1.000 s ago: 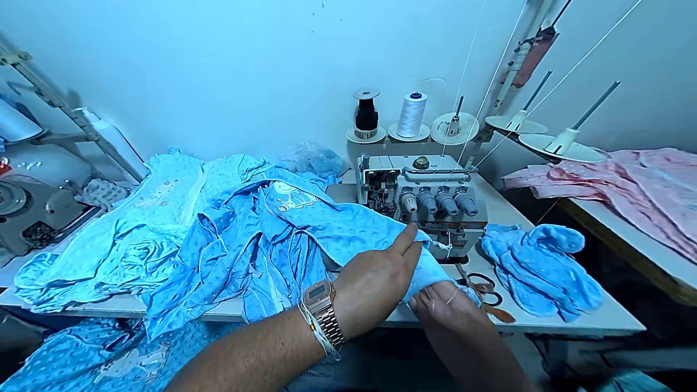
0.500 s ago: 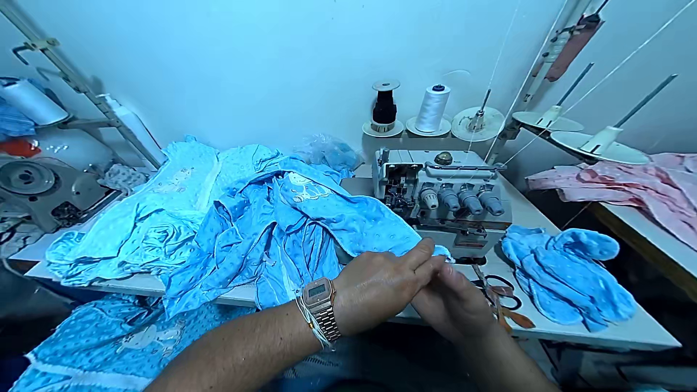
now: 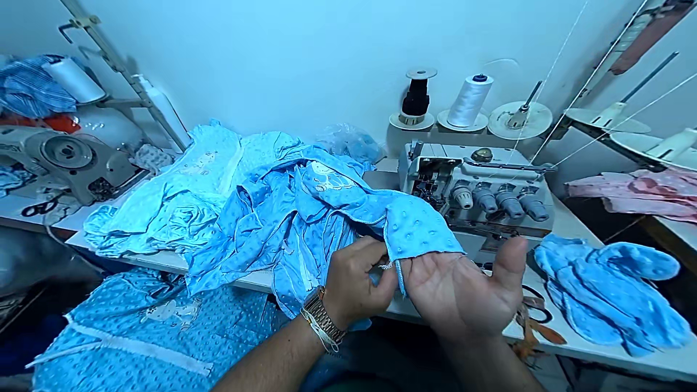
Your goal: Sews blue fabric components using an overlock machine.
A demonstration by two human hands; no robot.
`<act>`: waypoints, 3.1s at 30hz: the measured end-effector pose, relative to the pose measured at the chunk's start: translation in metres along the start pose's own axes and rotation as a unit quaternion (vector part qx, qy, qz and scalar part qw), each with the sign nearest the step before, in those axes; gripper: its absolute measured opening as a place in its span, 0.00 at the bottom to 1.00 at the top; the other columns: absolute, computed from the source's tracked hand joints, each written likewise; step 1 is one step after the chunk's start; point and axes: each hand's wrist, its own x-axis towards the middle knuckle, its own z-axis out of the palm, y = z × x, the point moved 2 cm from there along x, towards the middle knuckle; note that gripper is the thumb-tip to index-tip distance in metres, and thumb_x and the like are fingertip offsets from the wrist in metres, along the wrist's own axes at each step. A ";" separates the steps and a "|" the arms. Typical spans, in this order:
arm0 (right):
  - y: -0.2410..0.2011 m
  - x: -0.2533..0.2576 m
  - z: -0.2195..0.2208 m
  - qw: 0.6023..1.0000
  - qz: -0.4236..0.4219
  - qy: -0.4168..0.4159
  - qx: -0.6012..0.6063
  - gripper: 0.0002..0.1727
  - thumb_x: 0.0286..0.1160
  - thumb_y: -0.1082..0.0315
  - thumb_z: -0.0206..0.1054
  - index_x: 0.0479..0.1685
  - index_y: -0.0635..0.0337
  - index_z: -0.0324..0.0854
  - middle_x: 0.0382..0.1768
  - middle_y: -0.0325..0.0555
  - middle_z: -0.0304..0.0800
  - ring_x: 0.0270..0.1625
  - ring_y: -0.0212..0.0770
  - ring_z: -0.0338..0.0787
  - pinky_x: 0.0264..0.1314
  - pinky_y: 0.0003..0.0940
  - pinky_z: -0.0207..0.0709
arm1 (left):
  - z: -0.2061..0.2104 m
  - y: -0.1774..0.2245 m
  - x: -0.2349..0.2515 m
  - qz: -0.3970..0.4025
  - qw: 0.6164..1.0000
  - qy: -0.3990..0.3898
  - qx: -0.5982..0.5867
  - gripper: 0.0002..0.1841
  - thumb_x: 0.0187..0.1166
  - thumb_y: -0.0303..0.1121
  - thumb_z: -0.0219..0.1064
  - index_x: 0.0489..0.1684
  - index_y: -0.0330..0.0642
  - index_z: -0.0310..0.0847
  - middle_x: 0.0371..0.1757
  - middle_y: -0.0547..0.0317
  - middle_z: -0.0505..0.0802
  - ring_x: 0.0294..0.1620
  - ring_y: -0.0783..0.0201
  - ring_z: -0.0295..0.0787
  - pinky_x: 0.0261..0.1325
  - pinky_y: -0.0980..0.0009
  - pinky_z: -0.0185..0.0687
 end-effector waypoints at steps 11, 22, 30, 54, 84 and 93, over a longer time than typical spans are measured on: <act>0.011 -0.012 0.010 0.998 -0.032 0.012 -0.057 0.31 0.80 0.44 0.62 0.68 0.60 0.81 0.66 0.50 0.88 0.75 0.44 0.83 0.82 0.43 0.72 | 0.015 0.004 -0.012 -0.008 0.994 0.073 -0.081 0.17 0.91 0.36 0.55 0.32 0.35 0.79 0.29 0.58 0.84 0.33 0.74 0.84 0.39 0.79 0.83; -0.017 -0.011 0.029 0.466 -0.274 -0.078 -0.838 0.16 0.63 0.54 0.73 0.44 0.54 0.84 0.46 0.41 0.85 0.46 0.31 0.82 0.43 0.22 0.75 | -0.056 0.028 0.035 0.072 0.975 -0.207 0.038 0.13 0.84 0.32 0.61 0.28 0.39 0.86 0.29 0.63 0.85 0.31 0.73 0.83 0.33 0.77 0.80; -0.014 0.013 0.015 0.434 -0.314 -0.106 -0.838 0.11 0.76 0.67 0.62 0.37 0.60 0.90 0.35 0.44 0.91 0.41 0.38 0.89 0.43 0.28 0.82 | -0.061 0.031 0.075 0.092 0.945 -0.292 0.115 0.06 0.69 0.27 0.72 0.22 0.40 0.86 0.24 0.61 0.86 0.26 0.68 0.84 0.27 0.70 0.78; -0.015 0.002 -0.069 0.726 0.047 0.260 -0.635 0.13 0.78 0.68 0.66 0.22 0.55 0.87 0.14 0.30 0.82 0.14 0.22 0.78 0.16 0.18 0.72 | 0.036 -0.037 0.070 -0.224 0.915 -0.249 0.227 0.03 0.77 0.31 0.69 0.38 0.44 0.87 0.23 0.52 0.89 0.29 0.48 0.89 0.32 0.46 0.78; -0.022 0.032 -0.084 0.775 0.012 0.315 -0.547 0.24 0.66 0.73 0.67 0.04 0.47 0.64 0.06 0.30 0.62 0.10 0.23 0.60 0.14 0.18 0.51 | 0.061 -0.098 0.121 -0.061 0.928 -0.296 0.218 0.06 0.74 0.33 0.68 0.31 0.42 0.88 0.24 0.49 0.89 0.29 0.46 0.90 0.28 0.45 0.75; -0.011 0.026 -0.080 0.777 -0.073 0.273 -0.563 0.06 0.70 0.75 0.67 0.39 0.53 0.86 0.19 0.31 0.78 0.18 0.23 0.74 0.20 0.16 0.68 | 0.039 -0.042 0.110 0.171 0.885 -0.428 0.061 0.08 0.72 0.22 0.70 0.44 0.40 0.91 0.44 0.56 0.90 0.48 0.60 0.90 0.47 0.65 0.89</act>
